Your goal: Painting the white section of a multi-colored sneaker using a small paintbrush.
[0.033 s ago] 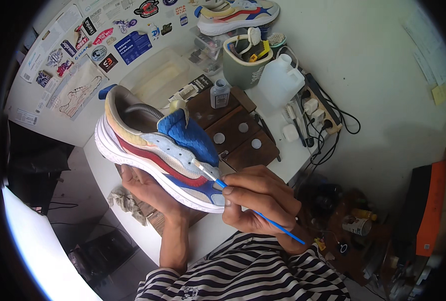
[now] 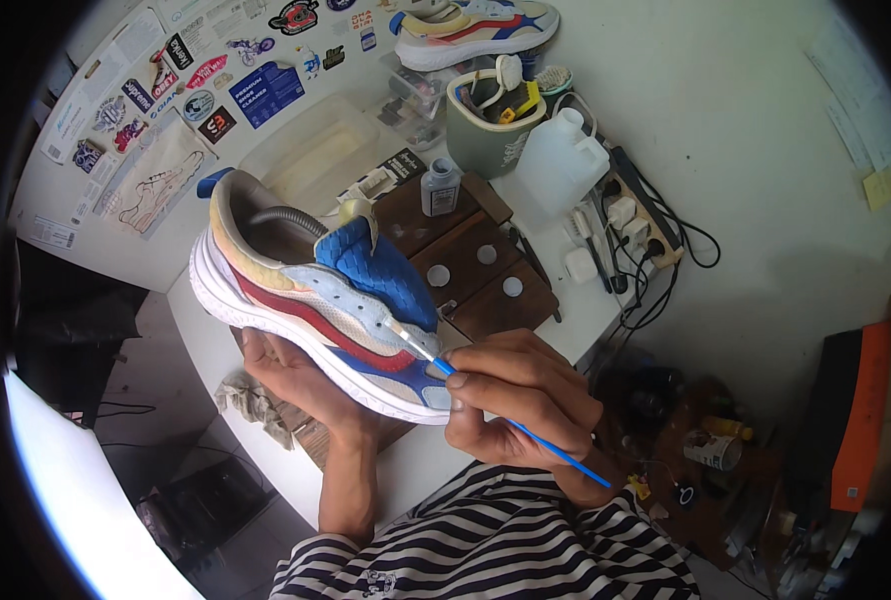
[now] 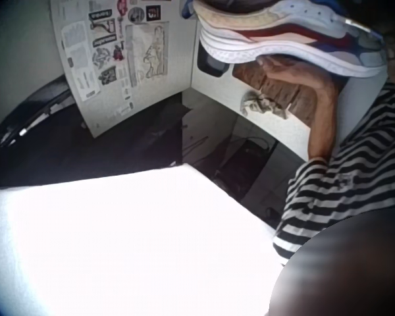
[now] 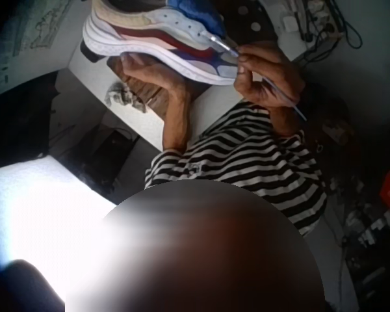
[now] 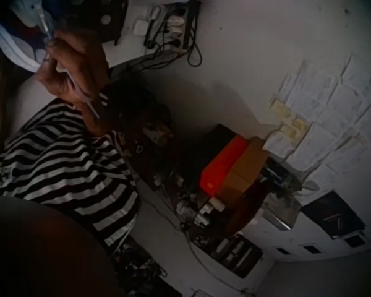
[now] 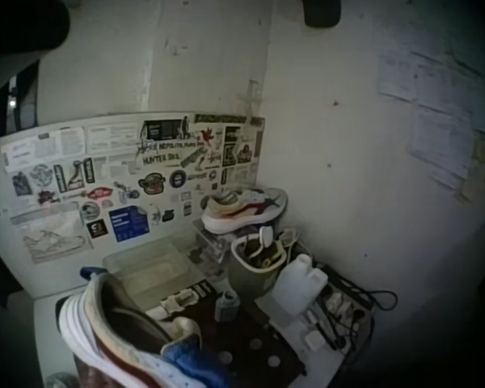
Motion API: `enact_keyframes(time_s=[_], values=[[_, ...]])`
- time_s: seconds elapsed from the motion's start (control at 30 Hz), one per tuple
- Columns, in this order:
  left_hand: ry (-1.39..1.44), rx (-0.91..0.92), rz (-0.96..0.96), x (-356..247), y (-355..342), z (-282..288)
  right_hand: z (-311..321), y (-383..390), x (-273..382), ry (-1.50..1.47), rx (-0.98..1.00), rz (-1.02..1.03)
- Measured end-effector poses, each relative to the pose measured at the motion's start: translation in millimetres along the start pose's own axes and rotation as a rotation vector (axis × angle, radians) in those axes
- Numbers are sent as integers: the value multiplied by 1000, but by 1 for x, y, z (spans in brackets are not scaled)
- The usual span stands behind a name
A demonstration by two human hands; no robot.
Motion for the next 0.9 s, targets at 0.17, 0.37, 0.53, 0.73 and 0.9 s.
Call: enact_keyframes(time_s=[0.17,0.37,0.53,0.73,0.9], values=[[-7,27,-24,0,-1,0,0,0,1,10,-24,4],[-46,-5,-31,1,-1,1,-1,2,-1,-24,-89,4],[-21,-6,11,-2,1,-4,-2,-3,3,0,-84,16],[-50,-7,-24,0,0,0,-5,0,1,-22,-95,19],[-27,-19,-38,-1,0,-2,-5,1,1,-7,-70,13]])
Point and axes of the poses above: each hand's wrist, its own y-axis away from the middle knuckle, its own z-axis out of the back of the hand, x = y × z, the point moved 4 cm from there along -y, towards the middle knuckle, and after that the axes turned 11 degrees about -z, right-handed, at the moved point
